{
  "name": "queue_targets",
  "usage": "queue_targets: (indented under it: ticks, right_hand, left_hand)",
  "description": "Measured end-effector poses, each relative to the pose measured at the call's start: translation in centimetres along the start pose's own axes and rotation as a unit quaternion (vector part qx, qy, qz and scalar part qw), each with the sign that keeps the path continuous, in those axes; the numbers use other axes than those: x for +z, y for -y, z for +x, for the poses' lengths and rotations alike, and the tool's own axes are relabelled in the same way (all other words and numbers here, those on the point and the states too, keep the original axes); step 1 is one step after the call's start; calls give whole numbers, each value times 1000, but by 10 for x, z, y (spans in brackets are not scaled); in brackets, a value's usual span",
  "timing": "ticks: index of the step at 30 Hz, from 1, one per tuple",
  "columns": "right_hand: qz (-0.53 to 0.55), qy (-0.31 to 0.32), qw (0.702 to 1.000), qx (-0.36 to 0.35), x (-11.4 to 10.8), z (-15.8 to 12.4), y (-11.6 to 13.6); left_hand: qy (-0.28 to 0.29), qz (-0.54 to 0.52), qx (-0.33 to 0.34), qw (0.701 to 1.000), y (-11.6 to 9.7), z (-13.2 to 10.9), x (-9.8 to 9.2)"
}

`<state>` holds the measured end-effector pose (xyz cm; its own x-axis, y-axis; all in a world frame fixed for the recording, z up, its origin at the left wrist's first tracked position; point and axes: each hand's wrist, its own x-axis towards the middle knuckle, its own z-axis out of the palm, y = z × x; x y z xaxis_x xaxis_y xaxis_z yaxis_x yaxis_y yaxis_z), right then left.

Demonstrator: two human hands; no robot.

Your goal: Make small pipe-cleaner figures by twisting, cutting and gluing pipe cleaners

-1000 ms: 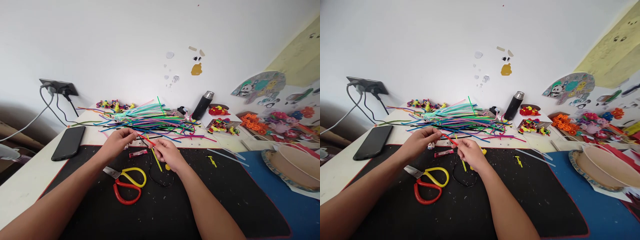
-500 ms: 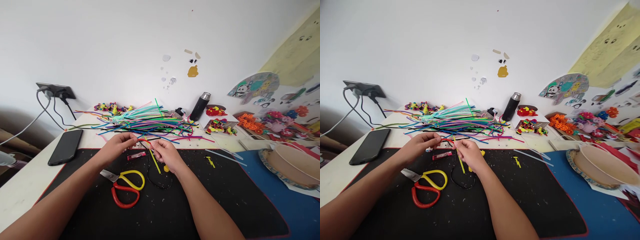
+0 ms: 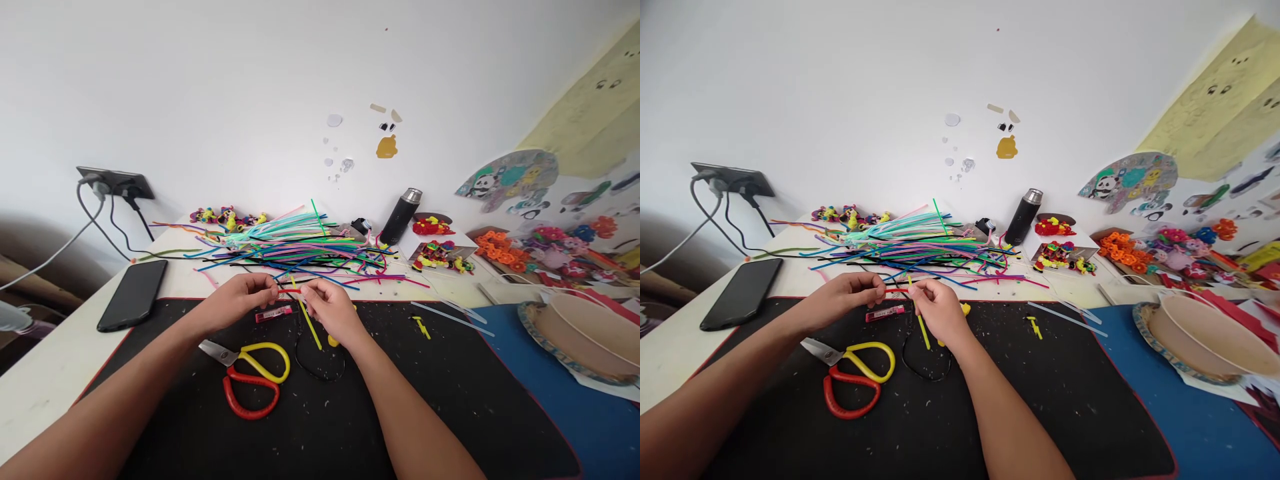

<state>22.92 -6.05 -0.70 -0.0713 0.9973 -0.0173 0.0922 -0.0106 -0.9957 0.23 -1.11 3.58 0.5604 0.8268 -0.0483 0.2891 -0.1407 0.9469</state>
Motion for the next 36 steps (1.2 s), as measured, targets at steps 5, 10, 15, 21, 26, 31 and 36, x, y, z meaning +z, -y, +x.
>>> queue_targets:
  ticks: [5,10,15,21,26,31,36]
  right_hand:
    - [-15,4,1000,-18,4,-3,1]
    - [-54,-14,998,-34,6,-7,7]
    - [-39,3,999,-34,6,-8,7]
    - [-32,12,999,-35,7,-8,9]
    - [-35,29,998,-40,6,-9,11]
    - [-45,32,998,-38,5,-10,12]
    - [-31,33,999,-26,5,-9,11]
  left_hand:
    - [26,6,-18,999,4,1,12]
    - [6,-8,-39,999,8,2,19]
    - [-28,-60,-51,997,7,3,22]
    - [-61,-103,-51,991,7,4,27]
    - [-76,-144,-68,984,6,4,29]
    - [-75,-157,-91,980,2,4,29]
    - [-74,-150,-83,982,6,4,27]
